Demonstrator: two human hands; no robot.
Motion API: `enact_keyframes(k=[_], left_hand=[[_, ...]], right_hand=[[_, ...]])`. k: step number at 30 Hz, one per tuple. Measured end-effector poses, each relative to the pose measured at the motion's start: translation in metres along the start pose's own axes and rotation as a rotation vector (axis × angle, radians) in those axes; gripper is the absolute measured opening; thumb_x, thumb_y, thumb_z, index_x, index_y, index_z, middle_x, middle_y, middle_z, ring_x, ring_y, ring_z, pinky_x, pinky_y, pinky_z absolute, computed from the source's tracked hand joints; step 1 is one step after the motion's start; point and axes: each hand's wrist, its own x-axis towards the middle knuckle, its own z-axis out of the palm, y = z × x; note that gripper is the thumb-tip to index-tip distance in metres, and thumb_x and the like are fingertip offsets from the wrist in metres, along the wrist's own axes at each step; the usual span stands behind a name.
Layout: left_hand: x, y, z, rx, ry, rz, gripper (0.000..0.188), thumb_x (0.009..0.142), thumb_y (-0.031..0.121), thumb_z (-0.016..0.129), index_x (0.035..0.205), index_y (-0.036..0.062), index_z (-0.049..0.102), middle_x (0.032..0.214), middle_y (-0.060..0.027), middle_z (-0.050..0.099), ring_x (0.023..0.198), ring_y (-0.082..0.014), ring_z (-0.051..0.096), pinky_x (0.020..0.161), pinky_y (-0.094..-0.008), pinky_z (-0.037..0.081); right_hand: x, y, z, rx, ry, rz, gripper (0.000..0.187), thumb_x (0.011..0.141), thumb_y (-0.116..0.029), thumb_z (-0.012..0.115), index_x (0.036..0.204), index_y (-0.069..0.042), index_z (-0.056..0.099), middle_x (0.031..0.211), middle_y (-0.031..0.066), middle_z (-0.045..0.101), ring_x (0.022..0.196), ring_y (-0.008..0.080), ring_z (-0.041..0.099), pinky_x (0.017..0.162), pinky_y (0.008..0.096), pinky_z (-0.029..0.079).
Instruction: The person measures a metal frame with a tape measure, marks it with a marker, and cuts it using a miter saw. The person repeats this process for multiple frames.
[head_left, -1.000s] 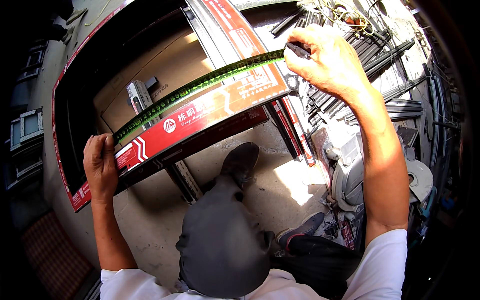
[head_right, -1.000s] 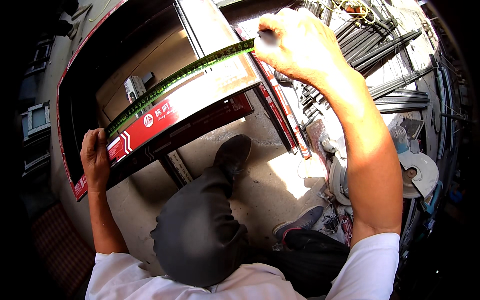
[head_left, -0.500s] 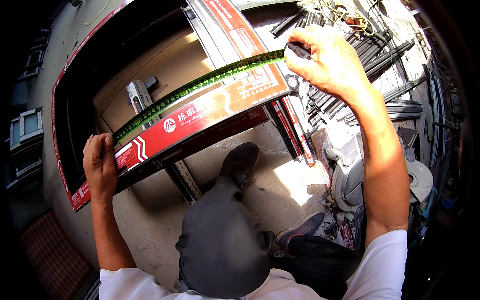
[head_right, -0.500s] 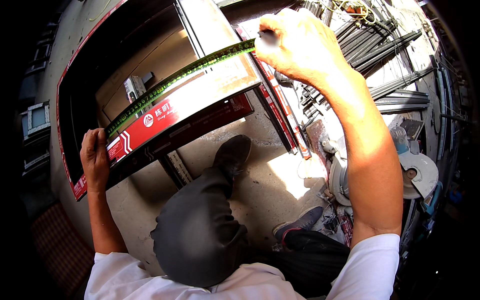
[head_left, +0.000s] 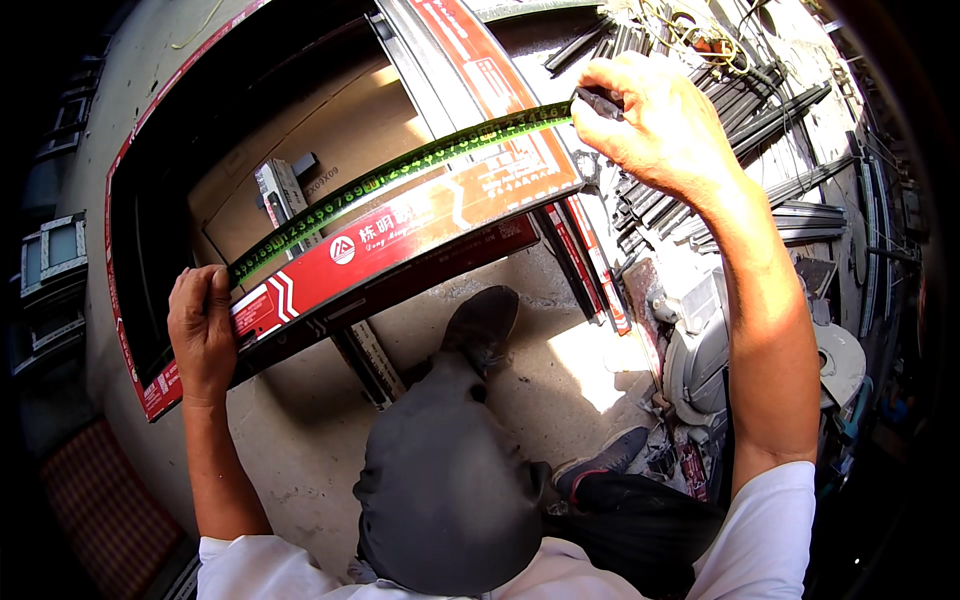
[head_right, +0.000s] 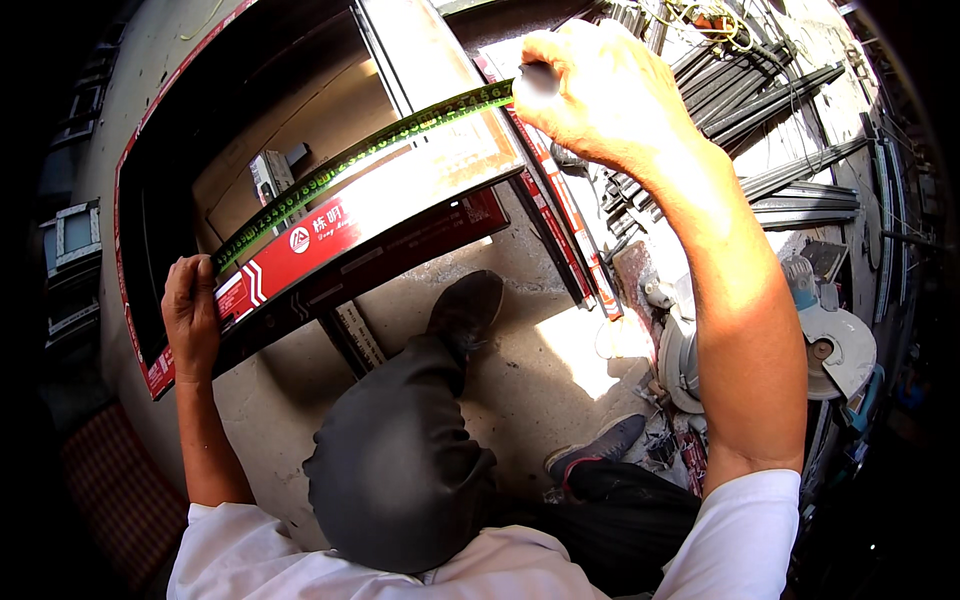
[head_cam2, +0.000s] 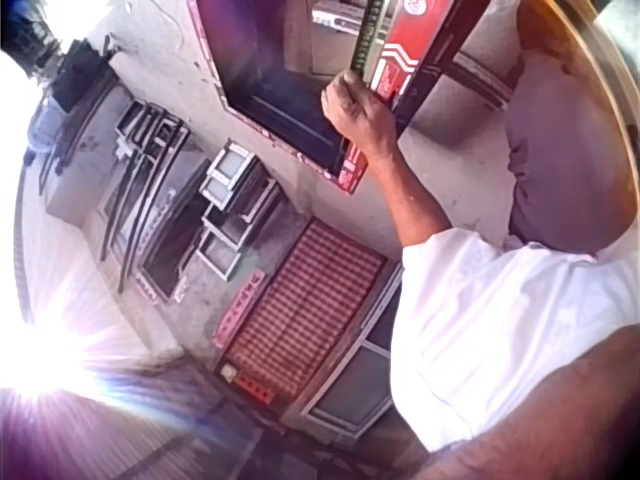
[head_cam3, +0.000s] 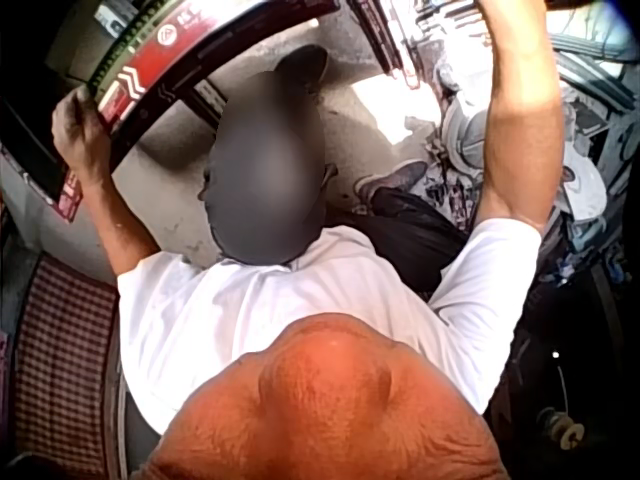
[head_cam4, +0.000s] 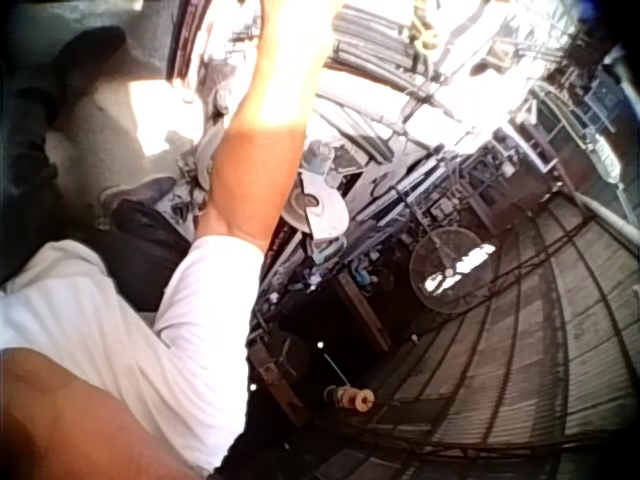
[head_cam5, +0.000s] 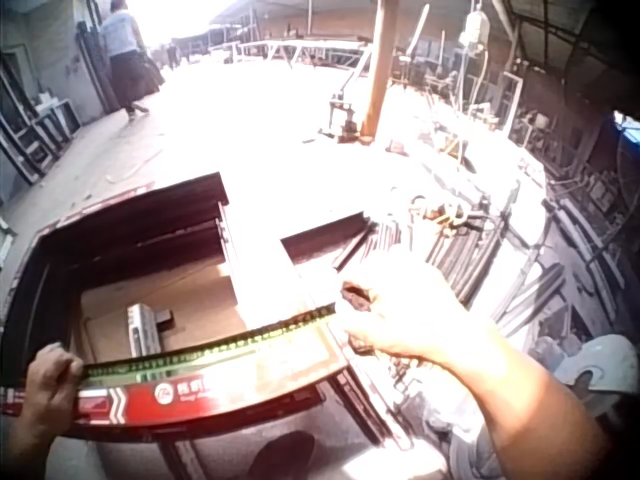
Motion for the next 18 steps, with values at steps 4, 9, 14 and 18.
enact_keyframes(k=[4,9,14,18], left_hand=[[-0.0001,0.0002,-0.0002,-0.001,0.01,-0.009,0.014,0.107,0.01,0.064,0.099,-0.0013,0.064,0.089,-0.0097,0.061,0.084,-0.0244,0.056,0.079,-0.0355,0.047],[0.0009,0.0022,0.0003,0.018,0.007,0.003,0.014,0.107,0.01,0.064,0.099,-0.0011,0.064,0.089,-0.0094,0.062,0.083,-0.0241,0.056,0.078,-0.0355,0.047],[0.0006,0.0033,-0.0003,0.002,0.009,0.0,0.015,0.108,0.011,0.063,0.099,-0.0011,0.064,0.088,-0.009,0.061,0.082,-0.0233,0.055,0.077,-0.0349,0.046],[0.0002,0.003,0.0001,-0.001,0.012,-0.002,0.015,0.108,0.012,0.063,0.1,-0.0012,0.064,0.088,-0.0089,0.06,0.083,-0.0232,0.055,0.077,-0.0347,0.047]], right_hand=[[0.0004,0.0004,0.0002,0.004,-0.005,-0.002,0.034,0.089,-0.032,0.07,0.107,-0.004,0.075,0.091,0.0158,0.069,0.088,0.0352,0.067,0.082,0.0451,0.052],[0.0004,-0.0008,-0.001,0.015,-0.026,0.026,0.035,0.089,-0.033,0.07,0.108,-0.004,0.074,0.091,0.0155,0.068,0.088,0.0351,0.067,0.082,0.0452,0.052],[0.0005,-0.0001,0.0005,-0.004,-0.01,0.008,0.035,0.09,-0.033,0.07,0.108,-0.004,0.074,0.09,0.0154,0.068,0.088,0.0348,0.067,0.082,0.0453,0.052],[0.0001,0.0,0.0011,-0.012,-0.004,0.006,0.035,0.09,-0.033,0.07,0.108,-0.004,0.074,0.09,0.0153,0.068,0.089,0.0347,0.067,0.082,0.0452,0.052]])
